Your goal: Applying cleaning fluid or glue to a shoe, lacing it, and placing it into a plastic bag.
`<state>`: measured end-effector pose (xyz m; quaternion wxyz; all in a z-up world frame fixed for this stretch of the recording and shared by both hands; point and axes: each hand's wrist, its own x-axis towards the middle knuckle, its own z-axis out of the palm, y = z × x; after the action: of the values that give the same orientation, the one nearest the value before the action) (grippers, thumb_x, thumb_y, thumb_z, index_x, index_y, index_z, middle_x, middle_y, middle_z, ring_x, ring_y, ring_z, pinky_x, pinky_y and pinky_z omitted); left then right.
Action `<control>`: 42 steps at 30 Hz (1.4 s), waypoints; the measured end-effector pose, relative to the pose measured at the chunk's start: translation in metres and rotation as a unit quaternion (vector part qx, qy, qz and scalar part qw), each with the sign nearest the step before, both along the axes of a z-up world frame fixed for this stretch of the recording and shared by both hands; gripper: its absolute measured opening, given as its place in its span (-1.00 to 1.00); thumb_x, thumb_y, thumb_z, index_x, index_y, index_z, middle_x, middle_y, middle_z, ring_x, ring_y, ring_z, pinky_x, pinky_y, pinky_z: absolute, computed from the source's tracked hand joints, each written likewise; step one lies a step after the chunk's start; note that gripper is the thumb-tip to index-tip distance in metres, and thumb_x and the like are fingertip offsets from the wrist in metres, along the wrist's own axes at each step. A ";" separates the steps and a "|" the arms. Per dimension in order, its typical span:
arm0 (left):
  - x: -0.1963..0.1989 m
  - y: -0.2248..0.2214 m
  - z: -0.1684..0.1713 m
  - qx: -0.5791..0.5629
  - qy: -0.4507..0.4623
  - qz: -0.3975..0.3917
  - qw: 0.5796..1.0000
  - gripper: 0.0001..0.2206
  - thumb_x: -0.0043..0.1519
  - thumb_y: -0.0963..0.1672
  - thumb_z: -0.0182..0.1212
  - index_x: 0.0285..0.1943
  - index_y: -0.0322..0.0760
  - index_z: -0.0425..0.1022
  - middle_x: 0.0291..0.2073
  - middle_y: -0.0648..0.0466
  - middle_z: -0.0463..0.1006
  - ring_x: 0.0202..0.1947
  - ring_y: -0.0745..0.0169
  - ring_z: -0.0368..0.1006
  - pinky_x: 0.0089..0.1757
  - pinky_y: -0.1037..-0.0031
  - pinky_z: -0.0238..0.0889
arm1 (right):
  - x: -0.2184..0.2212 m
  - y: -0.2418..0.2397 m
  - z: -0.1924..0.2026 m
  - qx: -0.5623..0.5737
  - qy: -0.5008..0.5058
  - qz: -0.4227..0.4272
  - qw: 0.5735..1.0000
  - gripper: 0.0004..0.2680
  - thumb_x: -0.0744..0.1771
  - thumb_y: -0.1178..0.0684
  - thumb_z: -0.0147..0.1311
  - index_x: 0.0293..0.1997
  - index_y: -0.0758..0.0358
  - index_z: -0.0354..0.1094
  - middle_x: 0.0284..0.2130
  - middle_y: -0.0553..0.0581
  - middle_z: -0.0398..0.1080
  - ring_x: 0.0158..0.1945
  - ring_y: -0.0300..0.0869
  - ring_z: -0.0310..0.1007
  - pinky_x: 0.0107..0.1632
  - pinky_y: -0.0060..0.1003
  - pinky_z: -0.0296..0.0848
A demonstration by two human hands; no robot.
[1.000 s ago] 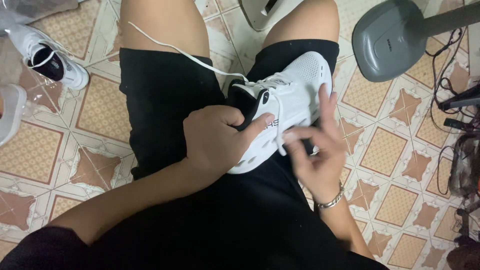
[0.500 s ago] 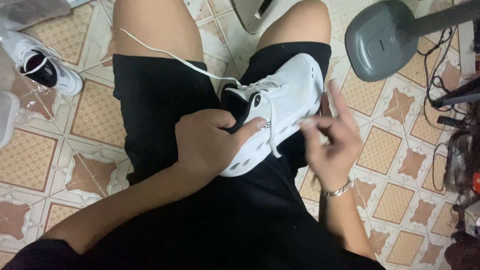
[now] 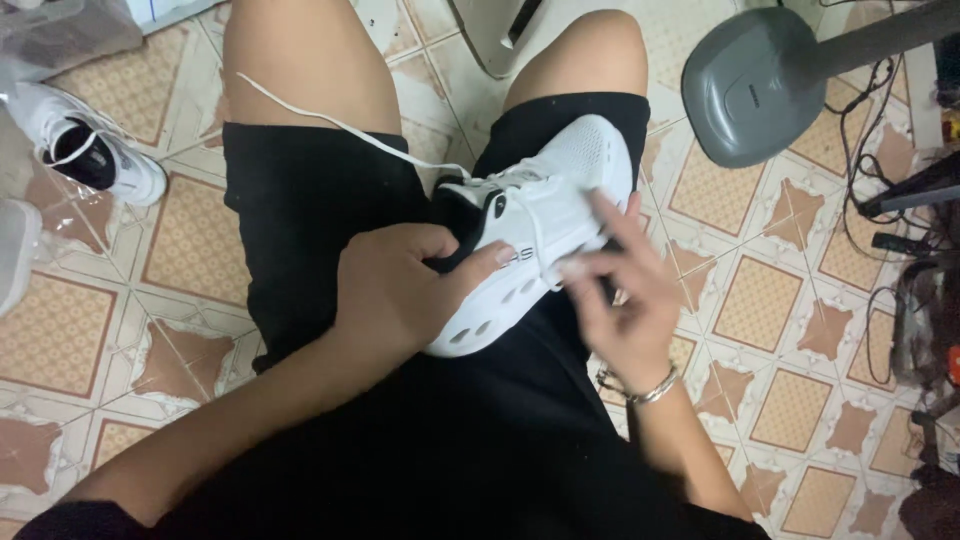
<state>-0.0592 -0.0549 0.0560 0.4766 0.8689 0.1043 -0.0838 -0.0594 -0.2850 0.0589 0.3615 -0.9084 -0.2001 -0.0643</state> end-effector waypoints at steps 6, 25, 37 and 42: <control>0.008 0.038 -0.008 0.021 -0.212 -0.281 0.936 -0.59 0.04 0.14 0.43 -0.49 -0.22 0.66 -0.62 0.01 0.53 -0.50 0.10 0.48 -0.41 0.29 0.26 | 0.012 -0.028 -0.010 0.089 -0.056 -0.106 0.989 -0.93 0.42 0.28 0.18 -0.14 0.51 0.38 0.16 0.39 0.38 0.12 -0.02 0.57 0.12 -0.20 0.64; 0.025 -0.061 0.029 -0.217 -0.230 -0.127 0.940 -0.66 0.24 -0.07 0.36 -0.53 -0.41 0.50 -0.71 -0.02 0.44 -0.71 0.37 0.32 -0.56 0.42 0.10 | -0.036 -0.014 0.041 0.330 0.127 -0.065 0.933 -0.92 0.35 0.20 0.21 -0.15 0.39 0.46 0.45 0.35 0.10 0.46 0.05 0.25 0.43 -0.13 0.31; 0.020 -0.067 0.018 -0.139 -0.304 -0.154 0.930 -0.60 0.23 -0.09 0.38 -0.64 -0.37 0.41 -0.73 -0.09 0.40 -0.76 0.13 0.36 -0.59 0.36 0.11 | -0.033 -0.033 0.041 0.164 0.121 0.014 0.979 -0.92 0.30 0.21 0.28 -0.22 0.41 0.52 0.42 0.41 0.17 0.48 0.08 0.24 0.46 -0.10 0.31; 0.017 -0.069 0.014 -0.125 -0.303 -0.152 0.932 -0.58 0.24 -0.09 0.38 -0.65 -0.36 0.37 -0.72 -0.11 0.37 -0.75 0.09 0.36 -0.59 0.35 0.10 | -0.034 -0.045 0.032 0.132 0.123 0.023 0.983 -0.96 0.31 0.21 0.25 -0.23 0.32 0.53 0.42 0.34 0.18 0.18 -0.10 0.57 0.19 -0.28 0.61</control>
<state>-0.0419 -0.1237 0.0698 0.5717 0.7920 -0.1897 0.1001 -0.0934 -0.3298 0.0906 0.5014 -0.8488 -0.1647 0.0310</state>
